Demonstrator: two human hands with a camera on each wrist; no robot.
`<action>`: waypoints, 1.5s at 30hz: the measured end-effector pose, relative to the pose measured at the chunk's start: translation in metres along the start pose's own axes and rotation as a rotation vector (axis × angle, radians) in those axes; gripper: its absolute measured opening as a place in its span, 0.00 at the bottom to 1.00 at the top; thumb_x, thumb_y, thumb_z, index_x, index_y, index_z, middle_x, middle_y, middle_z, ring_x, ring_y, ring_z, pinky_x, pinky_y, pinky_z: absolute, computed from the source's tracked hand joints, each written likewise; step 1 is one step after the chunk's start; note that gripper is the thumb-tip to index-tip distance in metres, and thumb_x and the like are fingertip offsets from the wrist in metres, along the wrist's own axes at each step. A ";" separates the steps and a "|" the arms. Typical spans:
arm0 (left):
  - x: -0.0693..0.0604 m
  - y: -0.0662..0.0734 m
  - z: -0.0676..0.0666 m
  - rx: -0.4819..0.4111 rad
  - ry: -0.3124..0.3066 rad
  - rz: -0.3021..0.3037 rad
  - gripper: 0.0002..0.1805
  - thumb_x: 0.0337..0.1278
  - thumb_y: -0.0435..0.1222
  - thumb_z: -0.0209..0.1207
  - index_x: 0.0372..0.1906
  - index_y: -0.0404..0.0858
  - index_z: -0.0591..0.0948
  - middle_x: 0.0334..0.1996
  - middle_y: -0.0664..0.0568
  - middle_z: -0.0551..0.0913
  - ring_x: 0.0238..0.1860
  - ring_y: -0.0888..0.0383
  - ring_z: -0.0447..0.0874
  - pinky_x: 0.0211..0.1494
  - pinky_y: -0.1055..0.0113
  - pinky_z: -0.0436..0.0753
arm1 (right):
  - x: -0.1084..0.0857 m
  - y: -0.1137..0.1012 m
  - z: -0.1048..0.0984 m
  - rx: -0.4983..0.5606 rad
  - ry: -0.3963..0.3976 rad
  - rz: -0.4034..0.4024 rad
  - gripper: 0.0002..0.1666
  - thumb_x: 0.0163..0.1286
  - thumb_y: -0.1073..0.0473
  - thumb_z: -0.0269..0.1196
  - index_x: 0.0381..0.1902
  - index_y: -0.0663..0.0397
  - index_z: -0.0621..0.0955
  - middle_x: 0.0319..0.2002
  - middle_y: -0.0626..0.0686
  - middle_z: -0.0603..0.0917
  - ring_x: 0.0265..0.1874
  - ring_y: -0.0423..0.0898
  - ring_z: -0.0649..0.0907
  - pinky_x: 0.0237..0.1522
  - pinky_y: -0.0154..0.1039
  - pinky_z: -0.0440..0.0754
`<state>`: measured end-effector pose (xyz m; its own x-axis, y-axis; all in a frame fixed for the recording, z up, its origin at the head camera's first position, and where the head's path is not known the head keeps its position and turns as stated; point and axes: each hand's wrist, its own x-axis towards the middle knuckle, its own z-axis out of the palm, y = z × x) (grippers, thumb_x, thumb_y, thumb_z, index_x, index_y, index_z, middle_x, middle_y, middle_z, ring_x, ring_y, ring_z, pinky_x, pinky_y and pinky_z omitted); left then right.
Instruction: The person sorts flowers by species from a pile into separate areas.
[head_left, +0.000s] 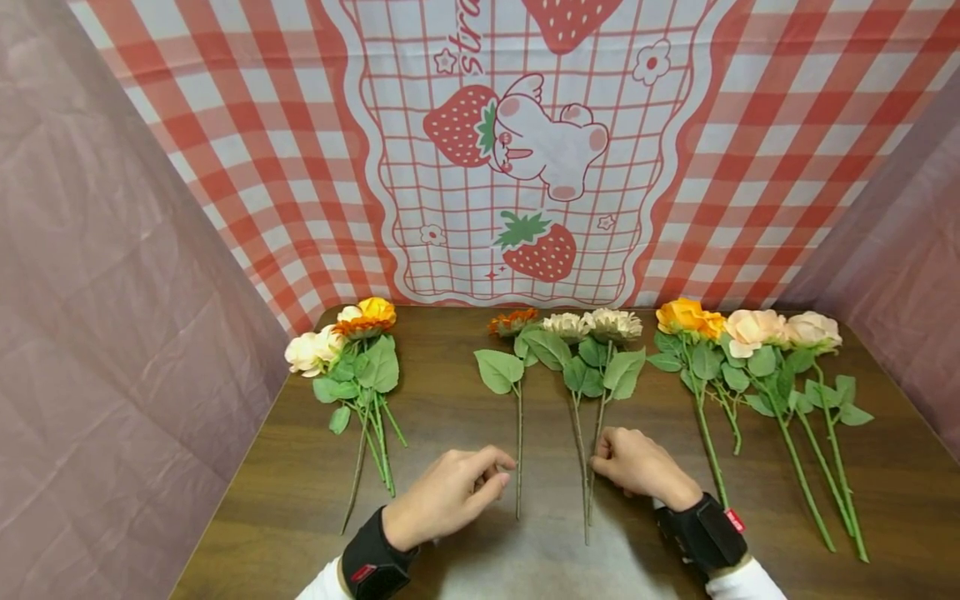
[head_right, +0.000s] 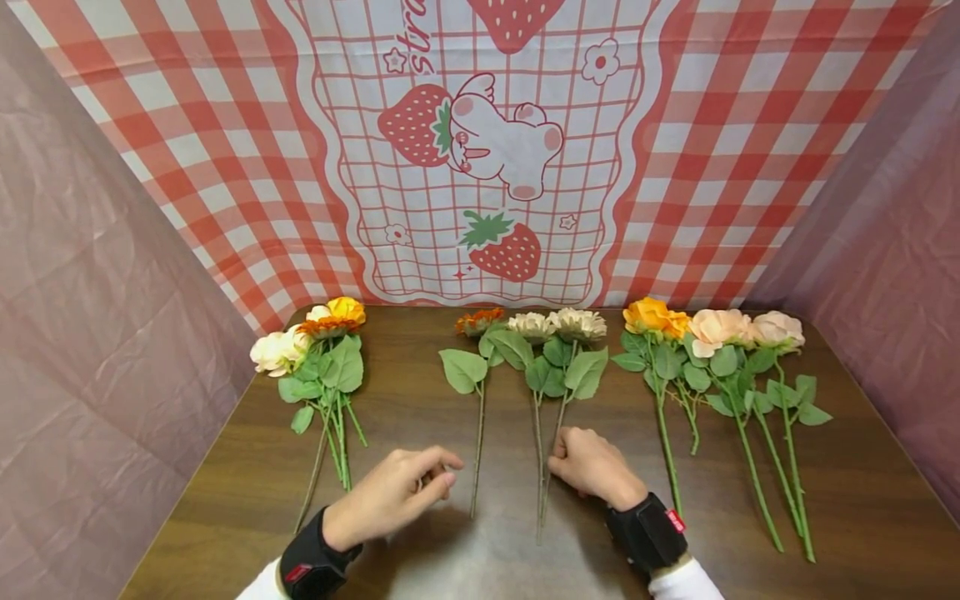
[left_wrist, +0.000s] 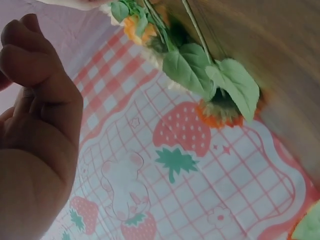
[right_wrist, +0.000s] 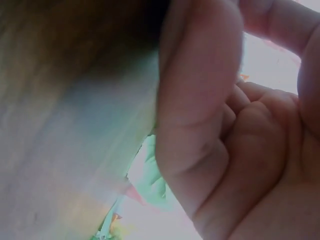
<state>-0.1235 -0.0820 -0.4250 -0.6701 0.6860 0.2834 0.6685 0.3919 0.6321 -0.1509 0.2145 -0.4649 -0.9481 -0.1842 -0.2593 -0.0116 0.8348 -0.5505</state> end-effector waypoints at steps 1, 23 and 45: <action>0.000 -0.001 -0.001 0.018 0.007 -0.007 0.07 0.71 0.34 0.56 0.48 0.39 0.81 0.25 0.59 0.83 0.25 0.76 0.73 0.29 0.82 0.72 | 0.000 0.000 0.000 -0.001 -0.004 -0.001 0.10 0.66 0.57 0.63 0.26 0.48 0.76 0.14 0.48 0.75 0.09 0.43 0.75 0.16 0.37 0.70; -0.033 -0.089 -0.079 0.602 0.281 -0.761 0.10 0.59 0.30 0.56 0.22 0.34 0.75 0.18 0.37 0.79 0.20 0.39 0.81 0.18 0.47 0.75 | -0.013 -0.012 -0.017 -0.079 0.100 -0.132 0.08 0.68 0.57 0.63 0.29 0.49 0.78 0.19 0.44 0.74 0.17 0.41 0.72 0.22 0.38 0.68; -0.040 -0.102 -0.083 0.493 0.091 -0.857 0.08 0.54 0.27 0.54 0.21 0.32 0.77 0.28 0.33 0.83 0.28 0.37 0.84 0.25 0.46 0.78 | -0.019 -0.019 -0.020 -0.091 0.110 -0.165 0.06 0.67 0.57 0.63 0.29 0.48 0.79 0.19 0.44 0.74 0.18 0.40 0.72 0.22 0.38 0.68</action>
<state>-0.1924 -0.2004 -0.4409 -0.9981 0.0095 -0.0615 -0.0084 0.9587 0.2843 -0.1390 0.2129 -0.4333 -0.9600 -0.2682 -0.0806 -0.1931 0.8422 -0.5034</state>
